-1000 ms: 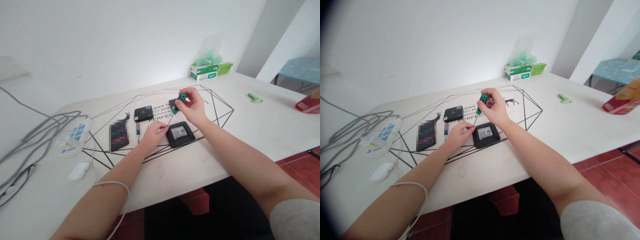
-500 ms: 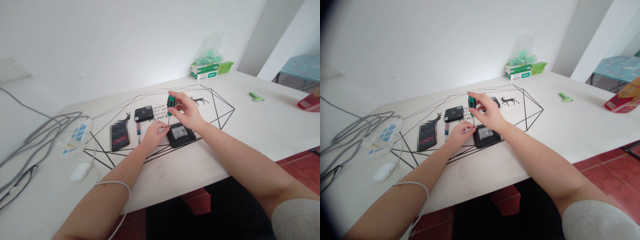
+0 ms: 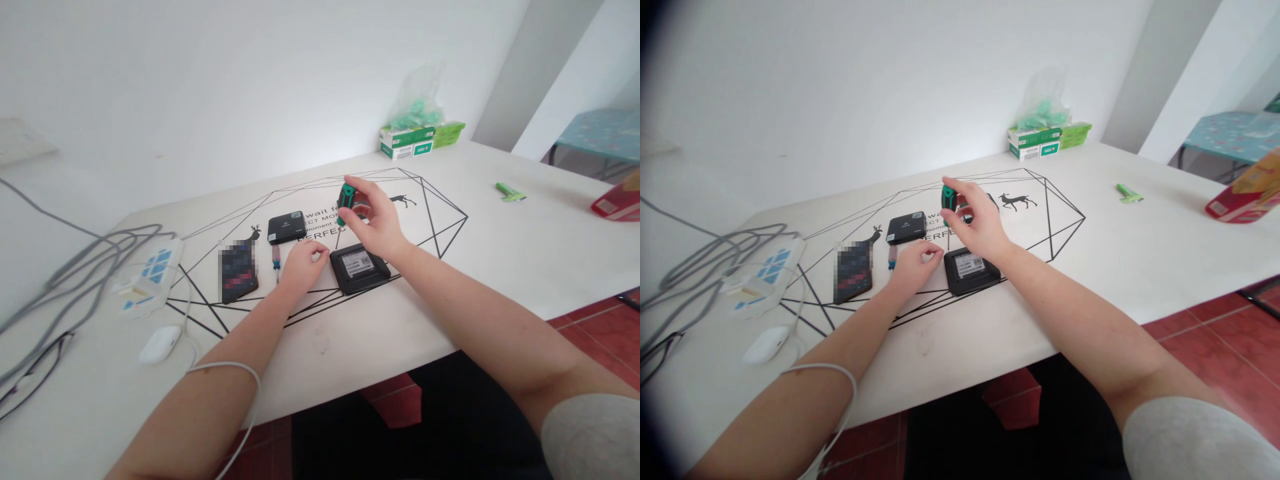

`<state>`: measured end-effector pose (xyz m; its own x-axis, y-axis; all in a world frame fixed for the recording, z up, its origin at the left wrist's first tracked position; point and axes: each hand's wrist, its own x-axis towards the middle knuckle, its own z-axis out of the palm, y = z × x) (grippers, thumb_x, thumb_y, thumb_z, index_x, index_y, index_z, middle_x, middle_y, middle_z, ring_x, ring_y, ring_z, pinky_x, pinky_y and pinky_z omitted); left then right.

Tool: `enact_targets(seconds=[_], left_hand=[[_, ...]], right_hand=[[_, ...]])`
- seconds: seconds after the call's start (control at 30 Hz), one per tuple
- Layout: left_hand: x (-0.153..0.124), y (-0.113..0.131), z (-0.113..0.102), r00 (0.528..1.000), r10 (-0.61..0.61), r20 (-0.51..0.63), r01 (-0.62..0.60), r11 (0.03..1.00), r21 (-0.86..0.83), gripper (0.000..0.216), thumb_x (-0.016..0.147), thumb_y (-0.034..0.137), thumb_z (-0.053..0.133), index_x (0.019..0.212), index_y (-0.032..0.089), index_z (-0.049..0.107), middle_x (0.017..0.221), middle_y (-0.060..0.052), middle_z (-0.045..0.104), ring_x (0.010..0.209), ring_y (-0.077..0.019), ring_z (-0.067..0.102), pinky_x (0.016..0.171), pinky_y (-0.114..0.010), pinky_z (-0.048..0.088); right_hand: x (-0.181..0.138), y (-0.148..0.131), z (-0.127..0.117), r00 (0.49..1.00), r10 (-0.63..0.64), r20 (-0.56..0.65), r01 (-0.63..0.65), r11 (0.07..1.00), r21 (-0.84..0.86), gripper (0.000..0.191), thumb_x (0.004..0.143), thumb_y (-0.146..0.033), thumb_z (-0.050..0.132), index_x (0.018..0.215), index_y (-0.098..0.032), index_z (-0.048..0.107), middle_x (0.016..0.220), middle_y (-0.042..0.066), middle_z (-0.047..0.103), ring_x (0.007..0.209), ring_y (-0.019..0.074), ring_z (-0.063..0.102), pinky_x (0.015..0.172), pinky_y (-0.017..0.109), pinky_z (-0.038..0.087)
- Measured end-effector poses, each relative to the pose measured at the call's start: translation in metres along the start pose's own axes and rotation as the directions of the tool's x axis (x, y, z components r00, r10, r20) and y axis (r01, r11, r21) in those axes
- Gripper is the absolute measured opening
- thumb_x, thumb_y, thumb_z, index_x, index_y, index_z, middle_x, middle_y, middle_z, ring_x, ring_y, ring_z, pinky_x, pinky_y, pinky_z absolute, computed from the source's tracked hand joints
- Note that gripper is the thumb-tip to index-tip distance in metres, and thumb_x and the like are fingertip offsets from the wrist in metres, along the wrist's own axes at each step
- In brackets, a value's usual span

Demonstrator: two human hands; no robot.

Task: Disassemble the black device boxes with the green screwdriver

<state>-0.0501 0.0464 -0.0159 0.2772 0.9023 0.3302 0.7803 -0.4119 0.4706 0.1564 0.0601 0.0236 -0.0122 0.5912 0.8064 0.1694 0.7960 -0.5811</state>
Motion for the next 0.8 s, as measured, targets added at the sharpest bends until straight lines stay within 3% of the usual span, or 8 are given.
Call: enact_targets(seconds=[0.1,0.2,0.43,0.53,0.63,0.7,0.8], left_hand=[[0.001,-0.006,-0.006,0.991,-0.130,-0.019,0.129,0.937,0.325,0.019,0.093,0.023,0.056,0.089,0.019,0.074,0.099,-0.011,0.072,0.099,-0.0302,0.066,0.090,-0.043,0.051],[0.000,-0.010,-0.014,0.988,-0.156,-0.016,0.141,0.831,0.538,0.027,0.096,0.023,0.050,0.095,0.016,0.076,0.104,-0.017,0.071,0.103,-0.0356,0.064,0.085,-0.046,0.050],[-0.002,-0.007,-0.025,0.978,-0.203,-0.041,0.184,0.763,0.620,0.034,0.099,0.021,0.044,0.101,0.013,0.077,0.108,-0.021,0.067,0.107,-0.0387,0.062,0.085,-0.048,0.050],[-0.003,-0.003,-0.020,0.984,-0.158,-0.078,0.175,0.812,0.557,0.030,0.098,0.026,0.049,0.107,0.013,0.075,0.114,-0.020,0.067,0.109,-0.0390,0.062,0.090,-0.052,0.050],[-0.006,0.003,-0.013,0.997,0.079,-0.014,-0.070,0.946,0.318,0.030,0.100,0.032,0.050,0.117,0.017,0.071,0.118,-0.015,0.067,0.113,-0.0340,0.061,0.101,-0.051,0.049],[-0.009,0.006,-0.011,0.959,0.268,0.095,-0.275,0.958,0.079,0.035,0.104,0.038,0.047,0.123,0.019,0.068,0.126,-0.014,0.066,0.120,-0.0307,0.059,0.109,-0.048,0.047],[-0.013,0.010,-0.013,0.885,0.392,0.250,-0.373,0.920,-0.123,0.049,0.101,0.050,0.053,0.141,0.021,0.059,0.146,-0.015,0.057,0.136,-0.0344,0.051,0.118,-0.052,0.040]], right_hand=[[0.002,0.013,-0.003,0.995,0.071,-0.065,-0.070,0.997,0.026,0.050,0.095,-0.050,0.066,0.140,-0.031,0.059,0.123,0.009,0.063,0.099,0.0231,0.066,0.073,0.037,0.066],[0.001,0.017,-0.004,0.993,0.115,-0.034,-0.113,0.991,0.075,0.045,0.093,-0.045,0.066,0.136,-0.031,0.060,0.114,0.007,0.063,0.093,0.0203,0.065,0.064,0.031,0.063],[-0.011,-0.010,0.008,0.990,0.076,0.115,-0.088,0.991,0.099,0.040,0.089,-0.031,0.068,0.129,-0.027,0.063,0.113,0.006,0.065,0.090,0.0165,0.062,0.066,0.027,0.061],[-0.014,-0.017,0.011,0.985,-0.016,0.170,0.006,0.998,0.061,0.039,0.090,-0.030,0.065,0.128,-0.025,0.062,0.108,0.007,0.065,0.087,0.0165,0.061,0.066,0.028,0.061],[-0.014,-0.020,0.010,0.967,-0.148,0.208,0.142,0.989,0.041,0.037,0.090,-0.028,0.063,0.126,-0.024,0.062,0.105,0.007,0.066,0.086,0.0173,0.061,0.065,0.030,0.059],[-0.013,-0.022,0.009,0.953,-0.215,0.214,0.213,0.977,0.029,0.033,0.089,-0.028,0.064,0.121,-0.024,0.063,0.103,0.006,0.067,0.084,0.0175,0.060,0.067,0.032,0.058],[-0.011,-0.028,0.008,0.960,-0.195,0.200,0.185,0.980,0.070,0.022,0.088,-0.030,0.069,0.109,-0.024,0.065,0.098,0.005,0.066,0.079,0.0164,0.057,0.067,0.033,0.054]])
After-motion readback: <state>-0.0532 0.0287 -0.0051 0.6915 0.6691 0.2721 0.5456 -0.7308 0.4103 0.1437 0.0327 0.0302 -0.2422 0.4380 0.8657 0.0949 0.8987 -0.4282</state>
